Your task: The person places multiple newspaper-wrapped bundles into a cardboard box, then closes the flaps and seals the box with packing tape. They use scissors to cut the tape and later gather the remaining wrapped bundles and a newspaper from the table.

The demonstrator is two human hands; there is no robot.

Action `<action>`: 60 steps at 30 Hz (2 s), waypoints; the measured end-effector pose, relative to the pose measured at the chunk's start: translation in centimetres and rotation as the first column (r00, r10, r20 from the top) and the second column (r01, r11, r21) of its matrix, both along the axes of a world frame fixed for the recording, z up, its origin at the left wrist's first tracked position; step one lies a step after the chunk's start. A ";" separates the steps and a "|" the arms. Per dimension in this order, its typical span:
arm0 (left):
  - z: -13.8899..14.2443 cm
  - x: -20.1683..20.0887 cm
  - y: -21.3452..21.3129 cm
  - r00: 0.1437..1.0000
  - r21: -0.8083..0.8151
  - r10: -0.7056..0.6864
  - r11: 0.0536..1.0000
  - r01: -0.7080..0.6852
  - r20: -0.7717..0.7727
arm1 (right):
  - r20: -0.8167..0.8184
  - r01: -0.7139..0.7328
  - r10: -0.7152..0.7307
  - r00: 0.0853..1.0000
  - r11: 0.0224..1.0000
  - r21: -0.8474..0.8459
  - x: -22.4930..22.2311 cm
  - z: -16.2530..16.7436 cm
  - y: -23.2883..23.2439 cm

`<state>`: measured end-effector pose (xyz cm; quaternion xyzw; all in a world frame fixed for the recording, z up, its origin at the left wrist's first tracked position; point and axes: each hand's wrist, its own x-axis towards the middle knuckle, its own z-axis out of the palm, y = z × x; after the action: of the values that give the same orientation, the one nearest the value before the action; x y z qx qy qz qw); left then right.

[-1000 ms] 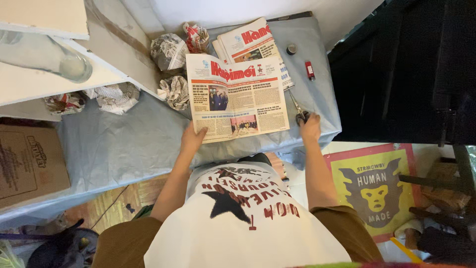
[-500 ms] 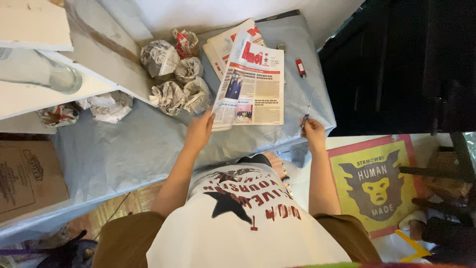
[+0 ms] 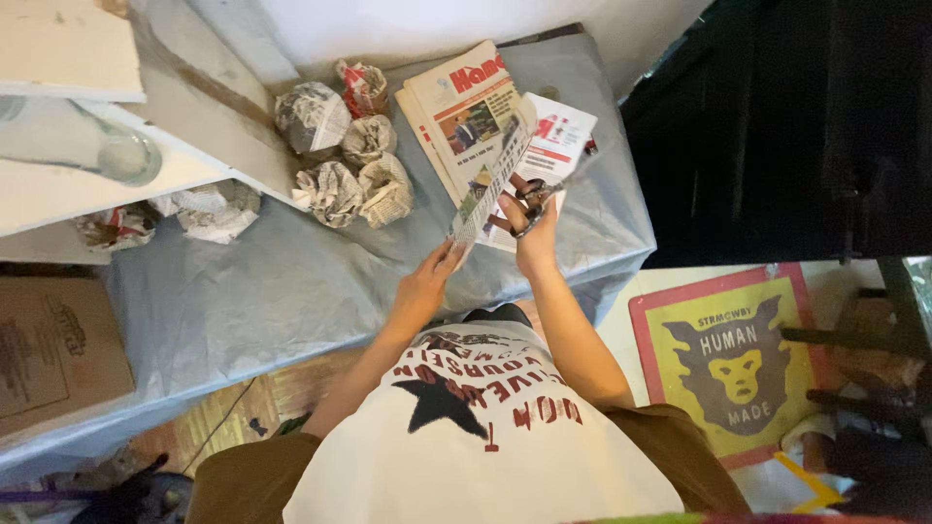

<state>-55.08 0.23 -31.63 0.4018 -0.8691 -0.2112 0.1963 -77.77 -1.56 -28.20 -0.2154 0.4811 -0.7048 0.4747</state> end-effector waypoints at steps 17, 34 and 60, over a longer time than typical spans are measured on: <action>3.6 0.0 -1.0 0.953 0.026 -0.135 0.989 0.148 -0.271 | -0.038 -0.037 0.038 0.999 0.999 0.022 0.6 -1.8 0.3; 7.9 -4.0 -3.7 0.857 0.314 0.108 0.947 0.065 -0.503 | 0.181 -0.280 0.281 0.942 0.959 -0.032 2.0 0.1 1.7; 7.5 -2.6 -4.1 0.853 0.515 0.087 0.827 0.226 -0.515 | 0.107 -0.273 0.277 0.955 0.960 -0.057 1.9 -2.1 1.7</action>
<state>-57.66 -3.89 -24.15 0.3362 -0.6980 -0.5629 0.2881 -75.84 0.11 -30.30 -0.2497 0.4038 -0.6530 0.5901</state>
